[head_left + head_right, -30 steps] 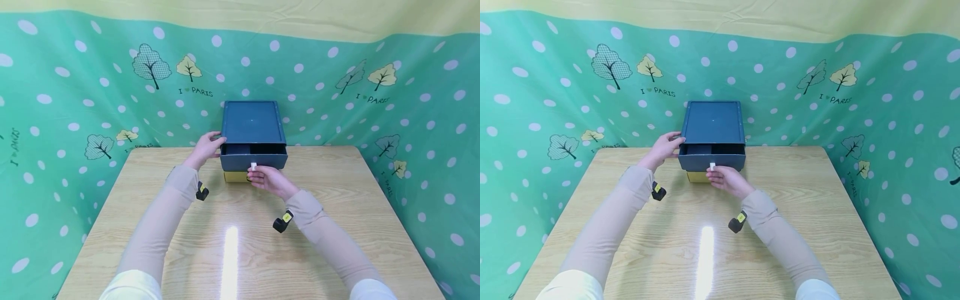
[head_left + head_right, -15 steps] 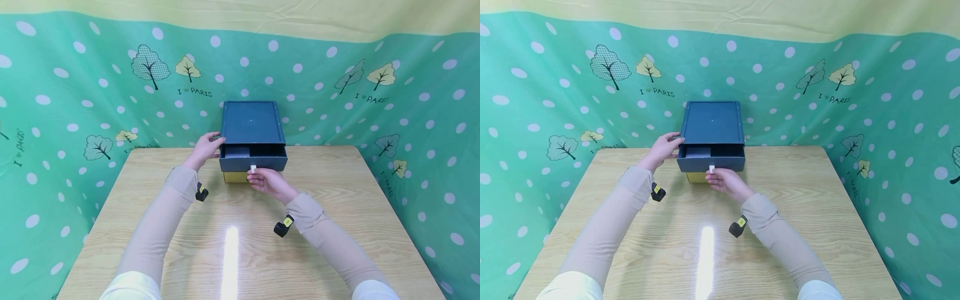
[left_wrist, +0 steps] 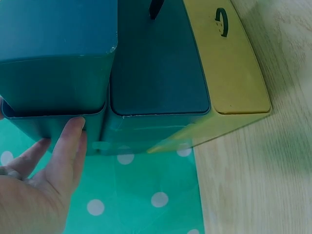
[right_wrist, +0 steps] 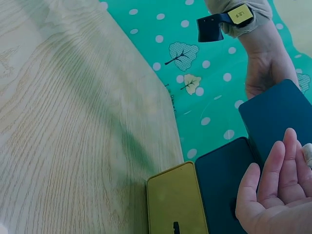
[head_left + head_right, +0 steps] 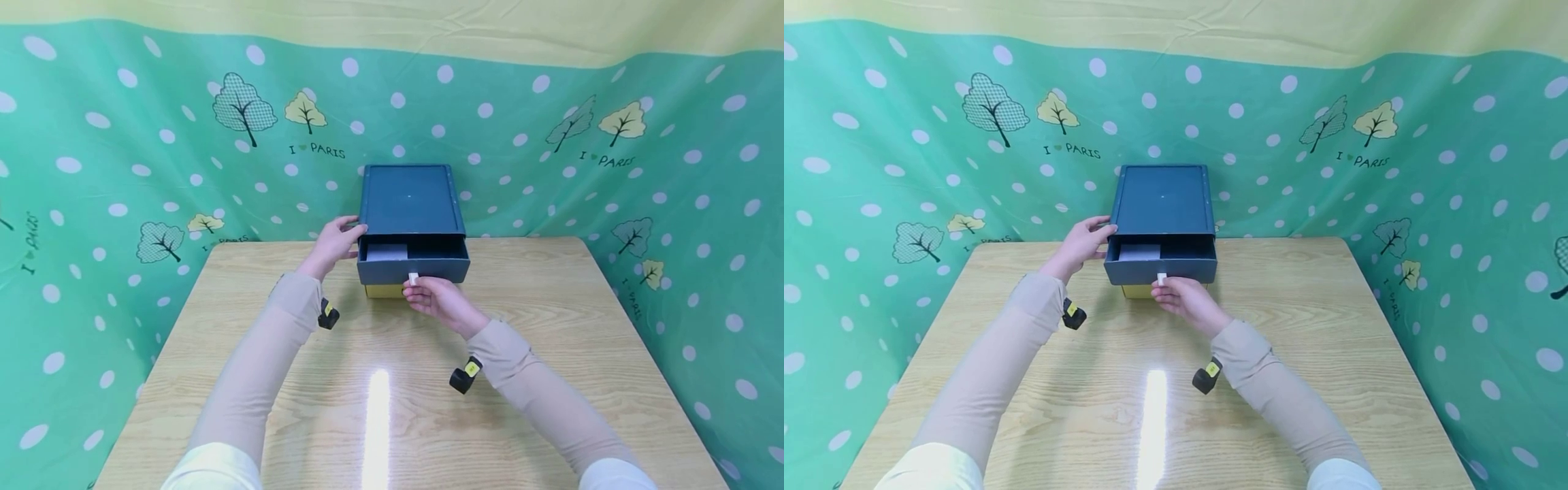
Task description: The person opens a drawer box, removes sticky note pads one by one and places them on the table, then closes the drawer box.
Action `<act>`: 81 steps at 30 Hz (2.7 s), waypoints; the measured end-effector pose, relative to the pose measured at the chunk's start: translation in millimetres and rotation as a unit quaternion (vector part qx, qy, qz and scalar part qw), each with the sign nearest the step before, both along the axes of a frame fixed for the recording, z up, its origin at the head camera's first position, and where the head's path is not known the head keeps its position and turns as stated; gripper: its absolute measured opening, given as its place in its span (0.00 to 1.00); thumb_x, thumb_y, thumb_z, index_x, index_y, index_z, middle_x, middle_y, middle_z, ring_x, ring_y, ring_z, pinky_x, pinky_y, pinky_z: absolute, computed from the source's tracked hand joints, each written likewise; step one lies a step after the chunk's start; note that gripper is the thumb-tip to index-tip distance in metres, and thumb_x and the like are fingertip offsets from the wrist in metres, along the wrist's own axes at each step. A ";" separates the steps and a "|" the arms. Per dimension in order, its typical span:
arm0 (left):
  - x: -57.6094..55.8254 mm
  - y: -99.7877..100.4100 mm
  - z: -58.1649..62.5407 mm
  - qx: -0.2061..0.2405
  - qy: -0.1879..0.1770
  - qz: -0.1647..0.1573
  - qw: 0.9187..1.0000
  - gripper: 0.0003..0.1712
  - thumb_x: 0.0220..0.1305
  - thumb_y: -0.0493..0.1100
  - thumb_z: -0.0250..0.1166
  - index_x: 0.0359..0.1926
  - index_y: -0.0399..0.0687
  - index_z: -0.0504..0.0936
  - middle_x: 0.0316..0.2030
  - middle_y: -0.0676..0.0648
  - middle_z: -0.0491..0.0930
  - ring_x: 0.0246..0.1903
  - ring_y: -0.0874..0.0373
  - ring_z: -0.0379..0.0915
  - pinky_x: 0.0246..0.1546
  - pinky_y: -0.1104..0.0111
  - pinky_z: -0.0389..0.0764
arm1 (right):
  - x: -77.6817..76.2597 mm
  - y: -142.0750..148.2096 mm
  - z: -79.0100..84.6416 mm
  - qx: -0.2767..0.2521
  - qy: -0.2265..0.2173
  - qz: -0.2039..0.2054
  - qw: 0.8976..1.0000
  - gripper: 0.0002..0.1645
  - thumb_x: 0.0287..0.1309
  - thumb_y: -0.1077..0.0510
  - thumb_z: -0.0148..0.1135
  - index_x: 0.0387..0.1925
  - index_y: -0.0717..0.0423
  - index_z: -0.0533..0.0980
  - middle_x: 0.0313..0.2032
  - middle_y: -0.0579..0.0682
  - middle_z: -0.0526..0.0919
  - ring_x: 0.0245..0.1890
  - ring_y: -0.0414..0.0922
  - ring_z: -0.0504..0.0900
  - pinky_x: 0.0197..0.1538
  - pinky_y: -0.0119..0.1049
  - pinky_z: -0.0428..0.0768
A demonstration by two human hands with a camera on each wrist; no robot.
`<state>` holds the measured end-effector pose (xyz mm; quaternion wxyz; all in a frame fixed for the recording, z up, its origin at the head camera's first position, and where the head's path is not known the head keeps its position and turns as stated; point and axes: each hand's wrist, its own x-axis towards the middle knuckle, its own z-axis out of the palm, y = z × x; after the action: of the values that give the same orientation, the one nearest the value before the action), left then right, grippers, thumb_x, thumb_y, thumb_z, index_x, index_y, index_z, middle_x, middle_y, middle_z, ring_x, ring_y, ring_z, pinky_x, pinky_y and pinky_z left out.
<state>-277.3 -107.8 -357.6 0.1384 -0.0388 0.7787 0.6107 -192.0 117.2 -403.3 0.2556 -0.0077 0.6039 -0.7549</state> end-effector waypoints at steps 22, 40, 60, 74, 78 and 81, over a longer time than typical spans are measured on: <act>-0.2 1.8 -2.9 -0.014 0.003 0.008 1.000 0.34 0.69 0.48 0.55 0.71 0.47 0.57 0.65 0.39 0.64 0.63 0.46 0.65 0.54 0.58 0.79 | 9.5 5.9 1.8 0.048 0.021 0.024 0.998 0.26 0.69 0.57 0.45 0.58 0.76 0.66 0.35 0.44 0.83 0.38 0.36 0.81 0.64 0.46 0.72; -1.8 0.7 -2.4 -0.001 0.009 0.004 1.000 0.34 0.70 0.47 0.55 0.72 0.45 0.56 0.65 0.38 0.63 0.64 0.45 0.64 0.56 0.55 0.78 | 16.7 7.5 3.0 0.049 0.013 0.025 0.998 0.22 0.69 0.58 0.47 0.54 0.72 0.70 0.34 0.44 0.84 0.37 0.37 0.82 0.62 0.43 0.75; 0.0 2.0 -2.1 -0.005 0.019 0.001 1.000 0.33 0.70 0.47 0.54 0.71 0.43 0.56 0.65 0.38 0.63 0.64 0.45 0.63 0.56 0.56 0.77 | 22.8 9.9 0.3 0.065 0.019 0.042 0.997 0.24 0.67 0.54 0.50 0.54 0.69 0.72 0.39 0.50 0.84 0.38 0.38 0.82 0.59 0.41 0.77; 0.0 2.6 -5.9 -0.006 0.028 0.002 1.000 0.33 0.70 0.47 0.54 0.71 0.43 0.57 0.64 0.37 0.63 0.63 0.46 0.64 0.55 0.56 0.78 | 28.2 9.0 1.0 0.076 0.012 0.028 0.997 0.23 0.69 0.56 0.48 0.55 0.72 0.71 0.33 0.44 0.84 0.37 0.37 0.82 0.62 0.45 0.74; -0.9 3.4 -6.7 -0.005 0.029 -0.001 1.000 0.33 0.70 0.47 0.54 0.71 0.43 0.57 0.64 0.37 0.64 0.63 0.46 0.64 0.55 0.56 0.78 | 29.4 10.0 0.9 0.080 0.014 0.030 0.996 0.24 0.69 0.56 0.48 0.56 0.72 0.70 0.34 0.44 0.84 0.37 0.37 0.82 0.61 0.43 0.76; -1.7 3.0 -8.2 -0.002 0.027 0.000 1.000 0.33 0.70 0.47 0.54 0.71 0.43 0.57 0.64 0.37 0.64 0.63 0.45 0.65 0.55 0.56 0.78 | 30.8 10.6 1.9 0.080 0.014 0.035 0.996 0.24 0.69 0.56 0.48 0.55 0.72 0.70 0.34 0.45 0.84 0.37 0.37 0.82 0.60 0.43 0.76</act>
<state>-278.9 -104.8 -365.8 0.1175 -0.0225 0.7831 0.6102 -161.2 127.8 -401.5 0.2737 -0.0190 0.6649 -0.6947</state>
